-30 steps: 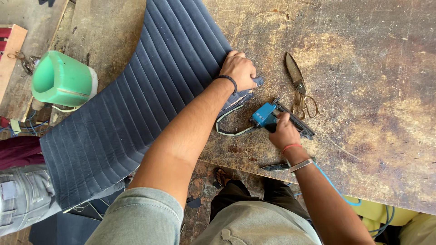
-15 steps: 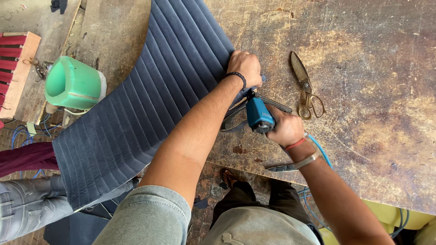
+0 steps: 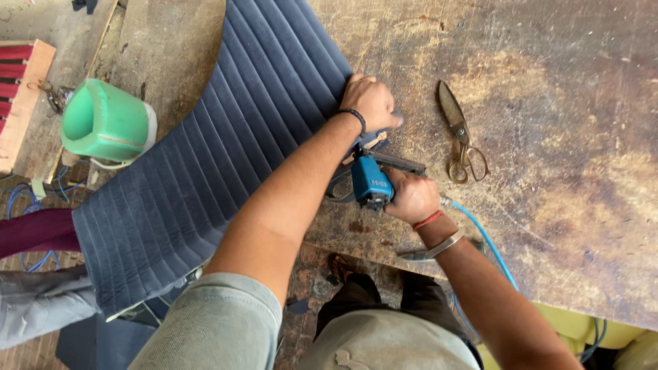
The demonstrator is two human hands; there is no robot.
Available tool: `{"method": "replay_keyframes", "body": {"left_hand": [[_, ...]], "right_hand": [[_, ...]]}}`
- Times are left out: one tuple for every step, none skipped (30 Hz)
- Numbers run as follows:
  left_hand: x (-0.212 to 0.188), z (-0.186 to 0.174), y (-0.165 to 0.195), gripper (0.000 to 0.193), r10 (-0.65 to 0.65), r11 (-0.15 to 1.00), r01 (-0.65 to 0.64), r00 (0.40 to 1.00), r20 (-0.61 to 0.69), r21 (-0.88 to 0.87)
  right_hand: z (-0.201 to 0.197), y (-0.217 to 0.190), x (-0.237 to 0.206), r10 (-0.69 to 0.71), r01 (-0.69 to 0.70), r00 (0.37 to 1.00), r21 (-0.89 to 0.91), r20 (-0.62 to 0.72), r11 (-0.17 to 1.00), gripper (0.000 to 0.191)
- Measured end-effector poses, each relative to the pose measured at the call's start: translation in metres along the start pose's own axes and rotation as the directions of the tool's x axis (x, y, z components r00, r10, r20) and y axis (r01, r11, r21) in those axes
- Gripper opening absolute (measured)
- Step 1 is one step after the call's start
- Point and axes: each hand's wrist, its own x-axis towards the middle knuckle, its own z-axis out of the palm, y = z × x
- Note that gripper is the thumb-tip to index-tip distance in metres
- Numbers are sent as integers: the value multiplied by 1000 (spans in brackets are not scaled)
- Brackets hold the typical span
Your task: The person trims excess dark fabric from the edge of a padded seat back with shears, then stretches the fabric over the foam and staples it in place using a pneumatic staple gun. They press and tuck the fabric edge along the frame, working around the curved seat back on the workbench.
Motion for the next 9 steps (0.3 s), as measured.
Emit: {"method": "replay_keyframes", "body": {"left_hand": [[-5,1,-6,21,63,993,-67,997,-44,-101],[-11,1,-14,25,111,971,-130,988,-106,-198],[-23,5,-31,36,136,986,-158,952,-272,-60],[-44,10,-52,52,180,984,-159,889,-421,84],[-74,18,-69,56,91,995,-62,898,-430,80],[-99,28,-80,62,5,996,32,899,-438,78],[-109,37,-85,61,-20,994,66,897,-442,88],[-119,44,-90,61,-44,990,97,895,-444,98],[-125,51,-95,61,-67,986,127,893,-446,107]], "right_hand": [[-3,0,-1,4,-3,1000,-28,27,1000,55],[-7,1,1,-4,7,999,-59,55,998,54],[-10,0,0,-45,46,999,-34,27,998,53],[-14,1,-5,-85,85,996,-8,-1,996,53],[-17,0,-7,-127,128,991,20,-30,992,52],[-17,-2,-8,-177,178,983,25,-40,984,53],[-16,-5,-8,-225,227,973,30,-53,973,53],[-14,-9,-7,-270,272,961,34,-64,962,54],[-9,-13,-5,-264,264,964,11,-28,964,54]]}}
